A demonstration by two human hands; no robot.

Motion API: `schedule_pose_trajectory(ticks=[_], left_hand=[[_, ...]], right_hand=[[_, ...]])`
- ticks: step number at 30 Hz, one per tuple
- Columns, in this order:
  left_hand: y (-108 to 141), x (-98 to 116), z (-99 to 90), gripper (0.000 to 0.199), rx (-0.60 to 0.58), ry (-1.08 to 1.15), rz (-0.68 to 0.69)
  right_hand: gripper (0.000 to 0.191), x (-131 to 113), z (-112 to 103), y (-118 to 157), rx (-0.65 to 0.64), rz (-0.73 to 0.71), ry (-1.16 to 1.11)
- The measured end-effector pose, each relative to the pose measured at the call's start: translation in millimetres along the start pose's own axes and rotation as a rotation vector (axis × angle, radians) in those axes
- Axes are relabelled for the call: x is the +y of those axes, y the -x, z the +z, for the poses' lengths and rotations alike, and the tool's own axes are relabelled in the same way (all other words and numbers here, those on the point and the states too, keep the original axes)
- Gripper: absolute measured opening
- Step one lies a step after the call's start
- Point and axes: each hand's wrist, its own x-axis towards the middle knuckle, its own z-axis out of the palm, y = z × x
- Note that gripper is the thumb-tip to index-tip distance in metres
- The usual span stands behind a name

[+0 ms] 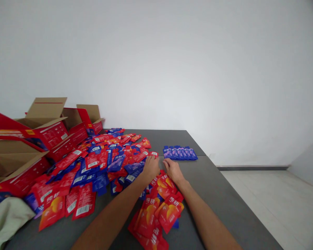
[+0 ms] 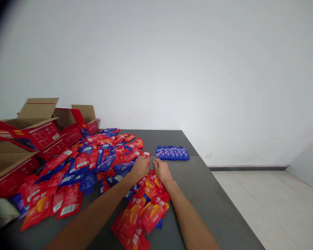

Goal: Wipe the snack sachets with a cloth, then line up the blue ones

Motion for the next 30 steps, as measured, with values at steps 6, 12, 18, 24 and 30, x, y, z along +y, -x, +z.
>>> schedule_pose_trajectory(ticks=[6,12,18,24,30], left_hand=[[18,-20,-23.3,0.028,0.028,-0.014,-0.027],[37,-40,-32.1,0.034,0.011,-0.075,-0.064],[45,-48,-40.8,0.058,-0.014,-0.132,-0.205],[40,-61,-53.5,0.046,-0.057,-0.056,-0.246],[33,-73,-68.3,0.024,-0.057,0.015,-0.246]], right_hand=[[0.037,-21,1,3,-0.023,0.042,0.049],[0.041,-45,-2,0,-0.095,-0.023,0.044],[0.028,-73,9,-9,-0.175,-0.113,-0.006],[0.023,-83,20,-14,-0.215,-0.151,-0.081],[0.028,-81,27,-16,-0.23,-0.124,-0.165]])
